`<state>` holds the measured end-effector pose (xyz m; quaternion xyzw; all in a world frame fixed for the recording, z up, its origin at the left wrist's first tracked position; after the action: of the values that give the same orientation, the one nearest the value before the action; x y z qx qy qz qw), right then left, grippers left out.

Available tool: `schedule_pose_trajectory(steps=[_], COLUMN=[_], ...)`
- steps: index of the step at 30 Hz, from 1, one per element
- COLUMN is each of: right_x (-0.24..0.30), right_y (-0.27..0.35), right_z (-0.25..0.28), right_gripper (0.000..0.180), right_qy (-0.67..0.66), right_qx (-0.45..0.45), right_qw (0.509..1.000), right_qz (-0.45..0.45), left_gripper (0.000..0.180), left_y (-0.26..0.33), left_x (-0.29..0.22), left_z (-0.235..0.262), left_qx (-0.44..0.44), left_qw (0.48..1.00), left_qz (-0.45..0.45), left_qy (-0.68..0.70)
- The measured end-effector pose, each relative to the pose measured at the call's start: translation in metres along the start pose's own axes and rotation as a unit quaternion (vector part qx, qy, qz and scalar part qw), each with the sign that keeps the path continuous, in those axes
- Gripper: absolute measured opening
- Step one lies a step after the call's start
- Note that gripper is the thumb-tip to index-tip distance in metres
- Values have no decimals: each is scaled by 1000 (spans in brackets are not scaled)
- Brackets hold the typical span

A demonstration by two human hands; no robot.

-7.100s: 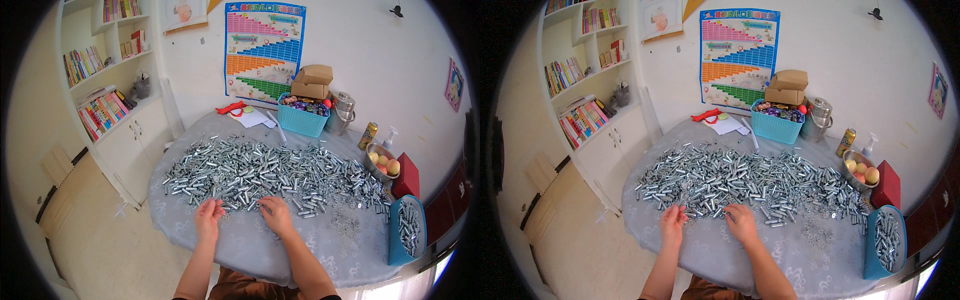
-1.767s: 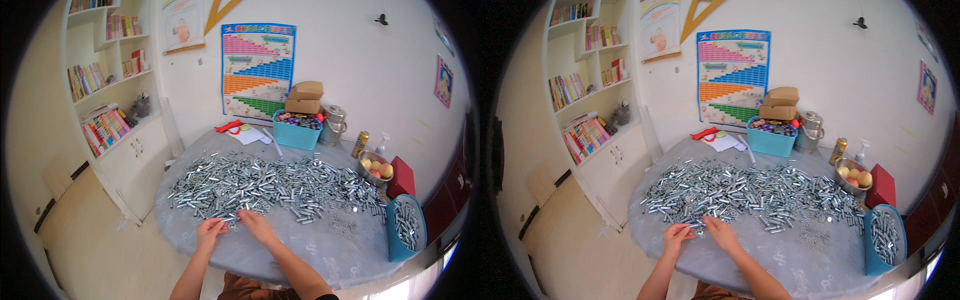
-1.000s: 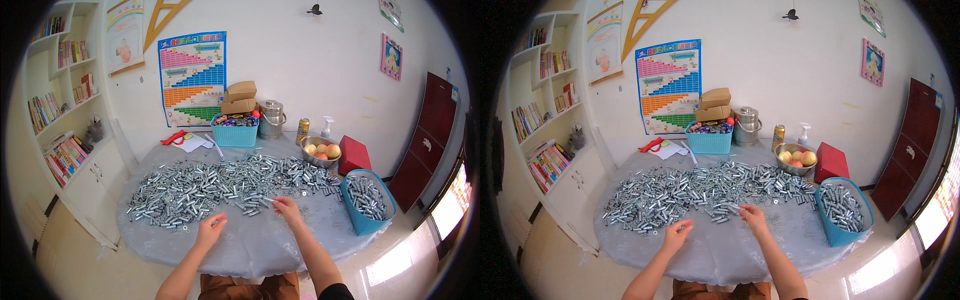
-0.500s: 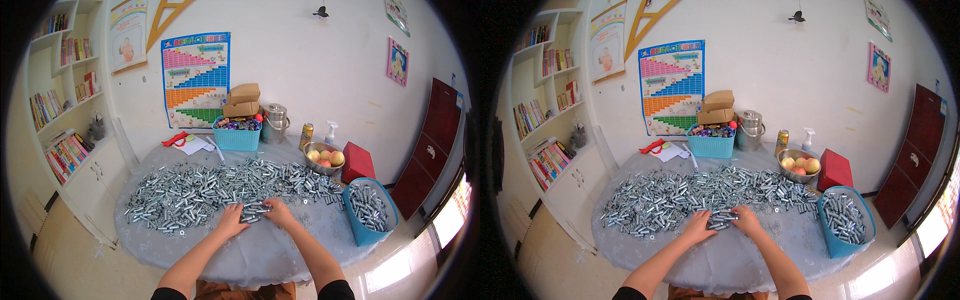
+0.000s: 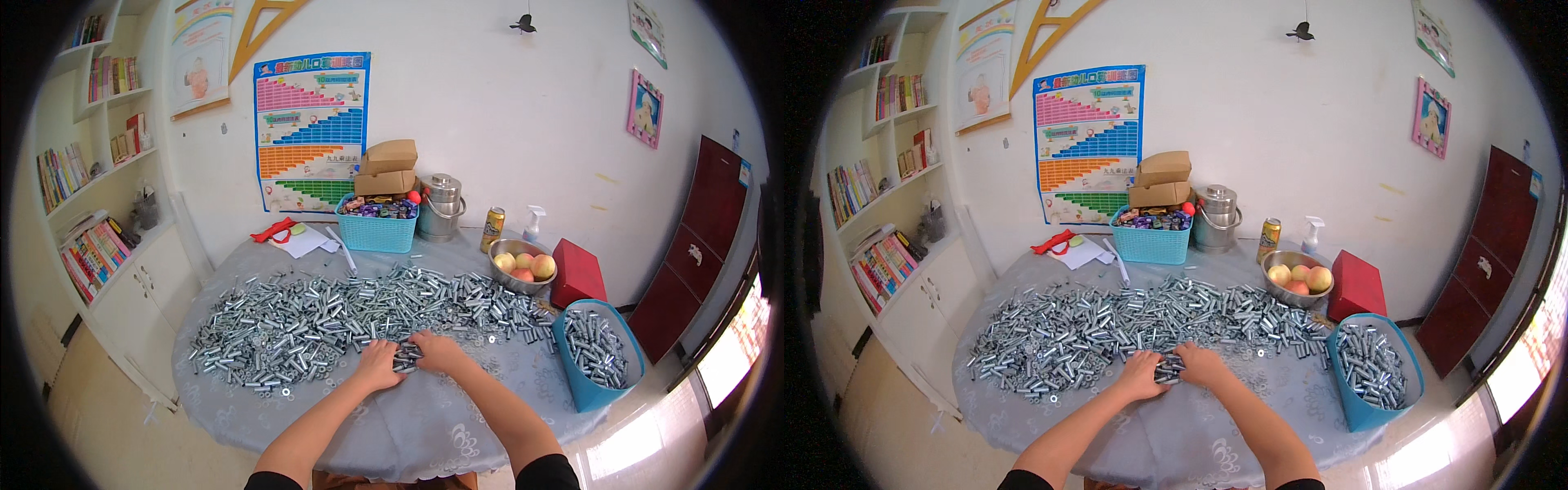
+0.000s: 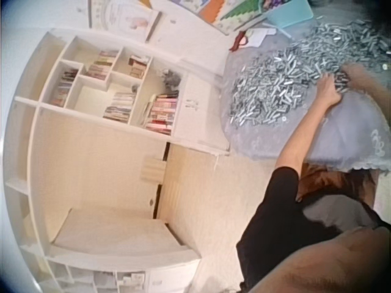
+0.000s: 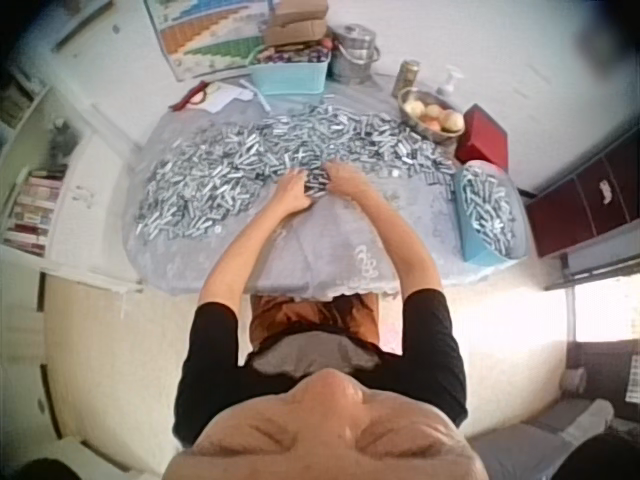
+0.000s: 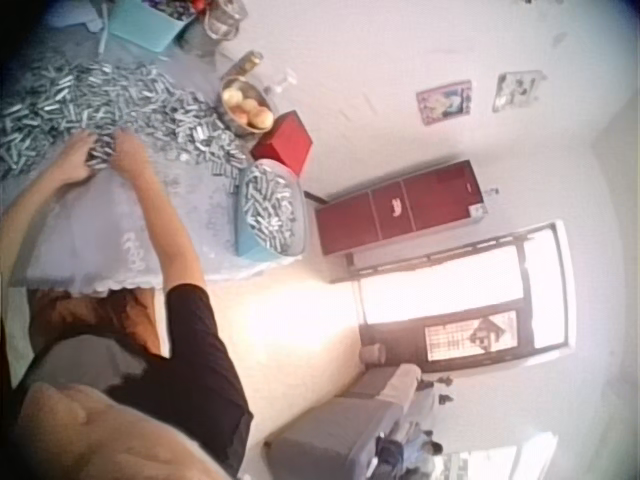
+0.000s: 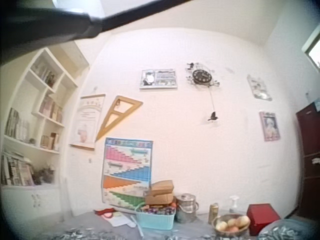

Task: The person sits at a table covered with a large pile of metal bolts and washers. They repeatedly pick up a bolt and a washer, thread the washer onto the bolt, and place the assembled unit into a blue plastic bin on the right. The process is continuous and repetitive throughout the clip.

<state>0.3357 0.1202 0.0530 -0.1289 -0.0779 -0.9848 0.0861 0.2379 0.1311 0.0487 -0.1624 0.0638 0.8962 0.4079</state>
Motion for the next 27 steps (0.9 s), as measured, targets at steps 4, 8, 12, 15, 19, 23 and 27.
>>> schedule_pose_trajectory(steps=[4, 8, 12, 15, 19, 23, 27], right_x=[4, -1, -16, -37, -58, -81, -152], right_y=[-4, -12, -8, 2, 28, 72, 143], right_z=[-2, -13, -15, -9, 5, 43, 80], right_gripper=[46, 45, 45, 45, 43, 38, 34], right_qy=[5, -7, -80, -156, -382, -446, -430], right_qx=[20, 26, -23, -57, -66, -132, -224], right_qw=[1000, 999, 995, 986, 921, 882, 863], right_qz=[2, 46, 61, 16, -31, -71, -141], left_gripper=[51, 50, 49, 50, 54, 59, 50], left_y=[-3, -3, 0, 0, 4, 12, 8], left_x=[-8, -17, -23, -27, -33, -48, -52], left_z=[-1, 1, 0, -5, 1, 3, -2], left_qx=[55, 65, 50, 37, 26, 31, 17], left_qw=[997, 995, 996, 995, 997, 987, 984], left_qz=[13, 6, -4, -13, -11, -76, -96], left_qy=[-49, -76, -78, -91, -72, -140, -150])
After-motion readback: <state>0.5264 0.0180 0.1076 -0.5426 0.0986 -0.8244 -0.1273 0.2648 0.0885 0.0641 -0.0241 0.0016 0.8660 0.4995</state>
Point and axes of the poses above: each hand's wrist, its own y-axis away from the middle knuckle, its own z-axis out of the back of the hand, x = y × z, the point moved 10 cm from there along -y, towards the middle knuckle, and after that the axes turned 14 degrees about x, right-handed, at the moved point
